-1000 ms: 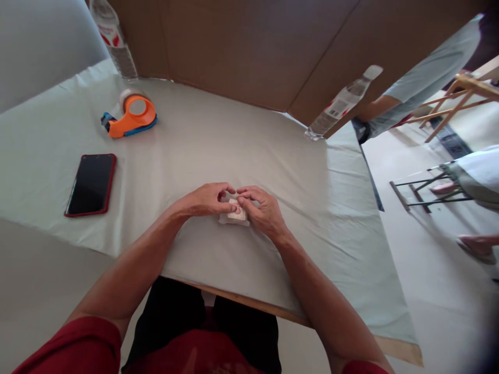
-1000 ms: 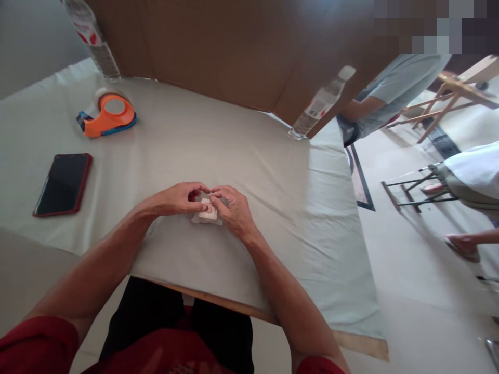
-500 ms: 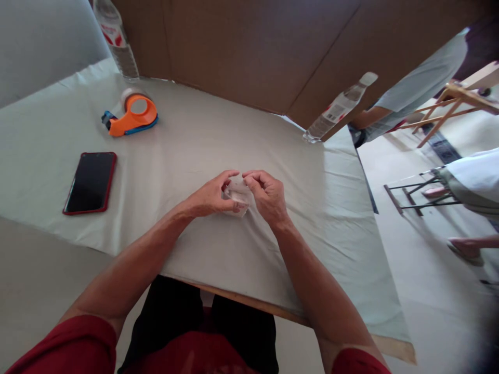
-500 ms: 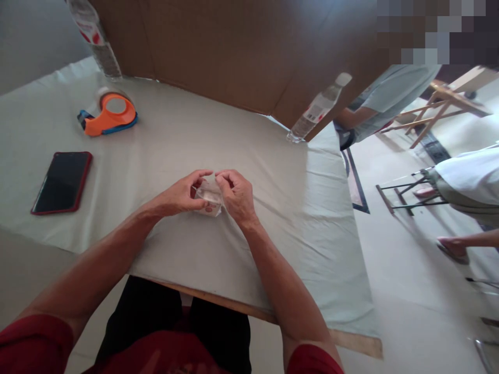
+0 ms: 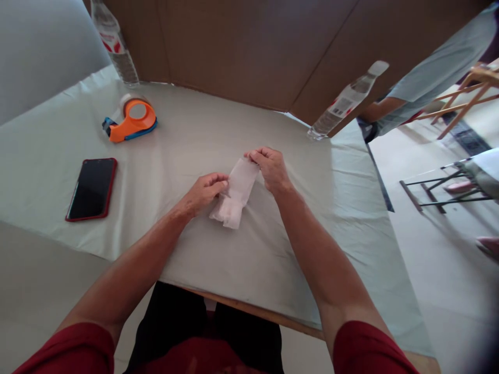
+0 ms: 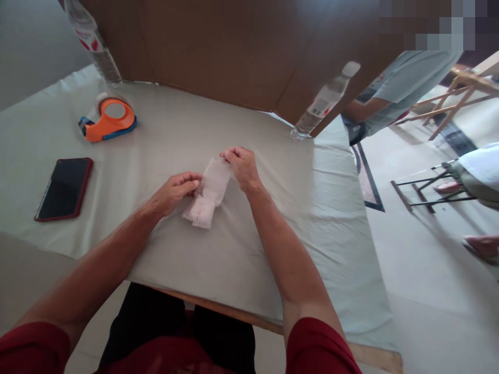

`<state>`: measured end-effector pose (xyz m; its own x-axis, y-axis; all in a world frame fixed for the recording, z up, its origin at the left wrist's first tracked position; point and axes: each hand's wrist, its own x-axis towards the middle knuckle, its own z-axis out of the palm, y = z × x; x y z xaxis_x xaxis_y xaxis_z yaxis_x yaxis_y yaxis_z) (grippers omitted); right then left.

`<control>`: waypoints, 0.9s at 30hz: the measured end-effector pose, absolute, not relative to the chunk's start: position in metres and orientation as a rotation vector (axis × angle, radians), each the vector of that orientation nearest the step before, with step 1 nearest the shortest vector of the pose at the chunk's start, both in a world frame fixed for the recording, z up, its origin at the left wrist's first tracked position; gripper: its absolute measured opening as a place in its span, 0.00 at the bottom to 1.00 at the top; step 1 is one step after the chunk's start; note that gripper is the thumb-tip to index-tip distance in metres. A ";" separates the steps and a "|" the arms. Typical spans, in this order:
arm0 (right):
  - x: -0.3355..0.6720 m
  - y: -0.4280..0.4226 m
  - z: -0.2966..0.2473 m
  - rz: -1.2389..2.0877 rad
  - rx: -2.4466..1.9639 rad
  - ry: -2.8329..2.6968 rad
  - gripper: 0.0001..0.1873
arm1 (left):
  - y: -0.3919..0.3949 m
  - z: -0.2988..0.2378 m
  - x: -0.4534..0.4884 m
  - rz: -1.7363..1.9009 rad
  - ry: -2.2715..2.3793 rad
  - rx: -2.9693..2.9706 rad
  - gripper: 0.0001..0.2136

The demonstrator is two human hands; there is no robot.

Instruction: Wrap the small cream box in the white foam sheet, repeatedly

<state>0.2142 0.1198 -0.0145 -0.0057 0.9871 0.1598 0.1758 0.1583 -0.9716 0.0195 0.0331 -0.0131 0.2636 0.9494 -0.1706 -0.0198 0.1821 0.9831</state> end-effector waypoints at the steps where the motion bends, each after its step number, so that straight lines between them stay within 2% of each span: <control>1: 0.215 0.122 -0.016 0.974 -1.236 -1.404 0.11 | 0.033 -0.013 0.020 0.897 1.081 1.156 0.16; 8: 0.221 0.066 -0.006 0.507 -1.255 -1.341 0.08 | 0.034 -0.012 0.023 0.928 1.185 1.125 0.07; 11: 0.210 0.027 -0.004 0.677 -1.346 -1.569 0.12 | 0.033 -0.011 0.024 0.957 1.161 1.088 0.09; 15: 0.192 0.006 -0.015 0.774 -1.520 -1.656 0.26 | 0.032 -0.014 0.024 0.968 1.045 1.006 0.11; 16: 0.191 0.006 -0.018 0.760 -1.534 -1.643 0.26 | 0.032 -0.015 0.024 0.971 1.011 0.975 0.12; 21: 0.207 0.020 -0.033 0.839 -1.417 -1.384 0.12 | 0.038 -0.024 0.025 1.016 0.934 0.830 0.12; 27: 0.224 0.026 -0.039 1.104 -1.343 -0.964 0.14 | 0.042 -0.021 0.020 1.175 1.288 1.009 0.10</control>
<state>0.2239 0.0260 -0.0388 0.2360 0.9681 -0.0840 -0.0469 -0.0750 -0.9961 0.0198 0.0422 -0.0209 -0.0706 0.9845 -0.1604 -0.0689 0.1556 0.9854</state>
